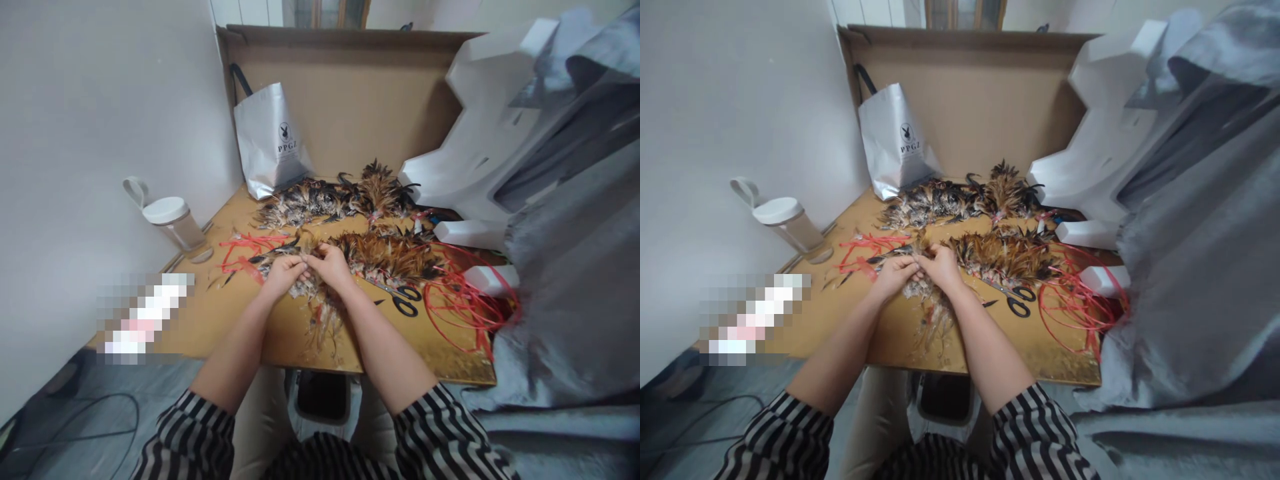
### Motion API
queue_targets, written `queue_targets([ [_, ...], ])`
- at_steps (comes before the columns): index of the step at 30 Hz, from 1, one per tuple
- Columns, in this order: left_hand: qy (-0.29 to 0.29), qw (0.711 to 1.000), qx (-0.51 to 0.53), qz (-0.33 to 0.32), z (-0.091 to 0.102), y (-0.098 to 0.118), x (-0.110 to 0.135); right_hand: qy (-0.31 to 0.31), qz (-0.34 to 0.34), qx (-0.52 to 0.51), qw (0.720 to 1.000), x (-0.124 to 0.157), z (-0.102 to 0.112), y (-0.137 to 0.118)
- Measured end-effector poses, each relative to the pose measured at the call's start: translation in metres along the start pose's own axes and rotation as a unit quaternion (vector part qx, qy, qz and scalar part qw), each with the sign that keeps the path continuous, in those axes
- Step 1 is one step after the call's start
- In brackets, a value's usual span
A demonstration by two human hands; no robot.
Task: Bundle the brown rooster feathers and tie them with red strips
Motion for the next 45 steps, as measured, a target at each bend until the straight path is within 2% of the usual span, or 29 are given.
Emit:
queue_targets([
  [2, 0.018, 1.0, 0.006, -0.002, 0.002, 0.001, -0.001, 0.007, 0.002, -0.029, 1.0, -0.003, 0.002, 0.002],
  [5, 0.051, 0.998, 0.037, -0.002, 0.006, 0.003, -0.002, 0.05, -0.001, -0.044, 0.998, -0.008, 0.014, 0.005],
  [8, 0.073, 0.993, 0.089, 0.016, 0.01, 0.003, -0.003, 0.077, 0.009, 0.016, 0.997, -0.013, 0.031, 0.005],
  [11, 0.083, 0.987, 0.135, 0.03, 0.012, 0.001, -0.003, 0.043, 0.015, 0.126, 0.991, -0.016, 0.042, 0.002],
  [15, 0.093, 0.98, 0.17, 0.043, 0.014, 0.001, -0.003, 0.003, -0.008, 0.292, 0.956, -0.017, 0.046, 0.0],
  [19, 0.096, 0.976, 0.188, 0.053, 0.015, 0.001, -0.003, 0.004, -0.025, 0.42, 0.907, -0.016, 0.036, 0.007],
  [22, 0.084, 0.975, 0.199, 0.057, 0.015, -0.001, -0.004, 0.003, -0.003, 0.487, 0.873, -0.014, 0.024, 0.014],
  [24, 0.072, 0.974, 0.208, 0.06, 0.014, -0.004, -0.005, -0.006, 0.008, 0.506, 0.863, -0.013, 0.018, 0.019],
  [26, 0.061, 0.972, 0.22, 0.059, 0.014, -0.006, -0.005, -0.003, 0.017, 0.491, 0.871, -0.012, 0.017, 0.02],
  [28, 0.049, 0.969, 0.234, 0.057, 0.014, -0.007, -0.006, 0.014, 0.046, 0.428, 0.903, -0.013, 0.02, 0.017],
  [30, 0.036, 0.966, 0.247, 0.062, 0.014, -0.008, -0.007, 0.034, 0.068, 0.294, 0.953, -0.014, 0.025, 0.013],
  [32, 0.019, 0.962, 0.26, 0.076, 0.013, -0.008, -0.006, 0.04, 0.043, 0.118, 0.991, -0.015, 0.028, 0.013],
  [34, 0.0, 0.958, 0.272, 0.091, 0.011, -0.008, -0.005, 0.044, -0.008, -0.033, 0.998, -0.015, 0.029, 0.015],
  [36, -0.02, 0.954, 0.281, 0.099, 0.009, -0.007, -0.004, 0.054, -0.038, -0.113, 0.991, -0.014, 0.027, 0.017],
  [38, -0.037, 0.951, 0.29, 0.102, 0.008, -0.006, -0.003, 0.071, -0.022, -0.124, 0.99, -0.012, 0.026, 0.014],
  [39, -0.045, 0.949, 0.296, 0.102, 0.007, -0.006, -0.002, 0.08, 0.009, -0.102, 0.992, -0.01, 0.026, 0.01],
  [42, -0.07, 0.944, 0.308, 0.096, 0.006, -0.003, 0.0, 0.079, 0.16, 0.028, 0.984, -0.001, 0.023, -0.006],
  [45, -0.096, 0.941, 0.314, 0.085, 0.005, 0.0, 0.002, 0.027, 0.277, 0.144, 0.95, 0.009, 0.013, -0.016],
])
Point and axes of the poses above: each hand's wrist, its own x-axis away from the middle knuckle, its own z-axis out of the back of the hand, y = z × x, the point moved 4 cm from there along -x, towards the middle knuckle, and after that the axes turned 10 degrees about -x, right-handed, at the moved point
